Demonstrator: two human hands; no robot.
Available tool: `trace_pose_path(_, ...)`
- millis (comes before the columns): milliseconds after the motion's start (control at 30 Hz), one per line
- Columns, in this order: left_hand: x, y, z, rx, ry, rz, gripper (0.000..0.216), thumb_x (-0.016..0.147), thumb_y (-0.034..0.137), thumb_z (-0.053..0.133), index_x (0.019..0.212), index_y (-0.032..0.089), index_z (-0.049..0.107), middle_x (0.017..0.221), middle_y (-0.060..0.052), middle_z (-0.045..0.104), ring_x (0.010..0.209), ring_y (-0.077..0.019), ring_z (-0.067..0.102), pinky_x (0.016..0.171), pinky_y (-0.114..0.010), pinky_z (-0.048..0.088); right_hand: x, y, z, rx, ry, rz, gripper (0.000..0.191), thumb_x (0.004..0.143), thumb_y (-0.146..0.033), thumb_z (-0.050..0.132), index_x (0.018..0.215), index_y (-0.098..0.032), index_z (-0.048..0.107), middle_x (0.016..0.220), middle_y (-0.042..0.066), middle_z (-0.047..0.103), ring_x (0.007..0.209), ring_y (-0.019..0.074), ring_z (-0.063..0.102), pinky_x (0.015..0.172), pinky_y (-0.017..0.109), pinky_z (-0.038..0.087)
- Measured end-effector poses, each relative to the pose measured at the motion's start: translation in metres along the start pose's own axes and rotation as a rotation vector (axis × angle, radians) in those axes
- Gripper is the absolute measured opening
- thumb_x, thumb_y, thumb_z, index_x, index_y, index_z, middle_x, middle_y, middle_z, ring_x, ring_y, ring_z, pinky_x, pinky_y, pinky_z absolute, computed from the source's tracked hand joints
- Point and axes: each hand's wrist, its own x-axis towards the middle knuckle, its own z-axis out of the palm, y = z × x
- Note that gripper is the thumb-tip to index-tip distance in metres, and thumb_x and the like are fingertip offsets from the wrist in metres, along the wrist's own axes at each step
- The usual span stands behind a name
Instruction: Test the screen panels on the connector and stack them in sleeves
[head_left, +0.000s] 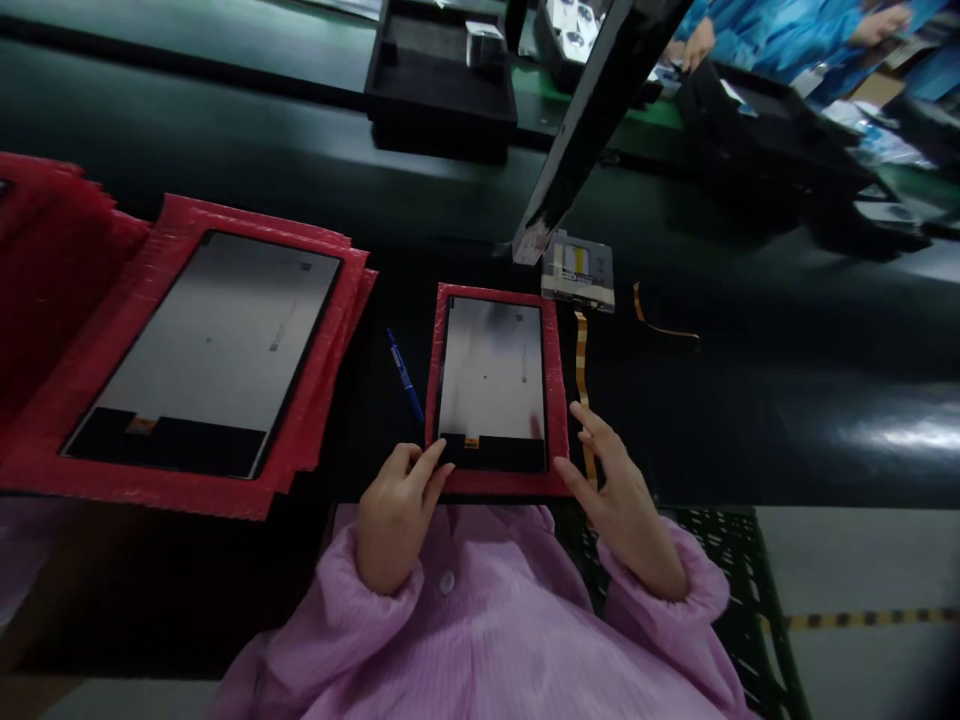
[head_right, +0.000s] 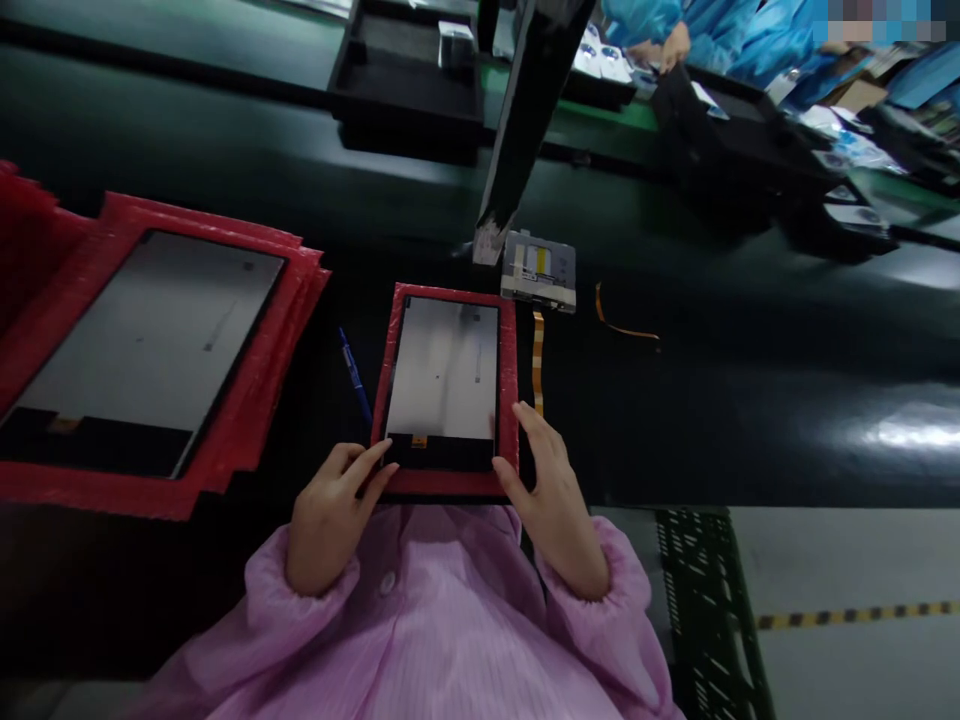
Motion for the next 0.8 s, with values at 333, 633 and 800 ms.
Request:
trace_pose_path(333,0.065,-0.012,-0.009,0.149,-0.096,-0.398,0.042,0.095,0.05,0.046,0.114,0.014,0.054,0.089,-0.007,0.067,0.075,-0.0225,0.067,0.058,-0.029,0.043,-0.005,-0.008,-0.011,-0.088,-0.018,-0.2,0.031,0.098,-0.032,0.052,0.128,-0.028,0.058,0.107,0.003,0.07,0.091,0.0146,0.07,0.081,0.024,0.059)
trace_pose_path(633,0.078,-0.021,-0.016,0.006,-0.138,-0.428,0.022,0.096,0.028,0.043,0.102,0.014,0.059,0.099,-0.01,0.07,0.091,-0.0234,0.069,0.076,-0.032,0.05,-0.004,-0.017,0.013,0.056,-0.128,-0.306,0.027,0.096,-0.032,0.055,0.122,-0.028,0.063,0.107,0.004,0.072,0.091,0.0155,0.072,0.078,0.021,0.059)
trace_pose_path(800,0.042,0.003,-0.028,-0.33,-0.257,-0.123,0.02,0.097,0.036,0.05,0.106,0.022,0.062,0.099,0.002,0.072,0.088,-0.009,0.068,0.078,-0.016,0.05,-0.006,-0.003,0.031,0.26,-0.184,-0.204,0.043,0.095,-0.046,0.053,0.133,-0.025,0.057,0.094,0.005,0.074,0.081,0.0176,0.073,0.07,0.023,0.06)
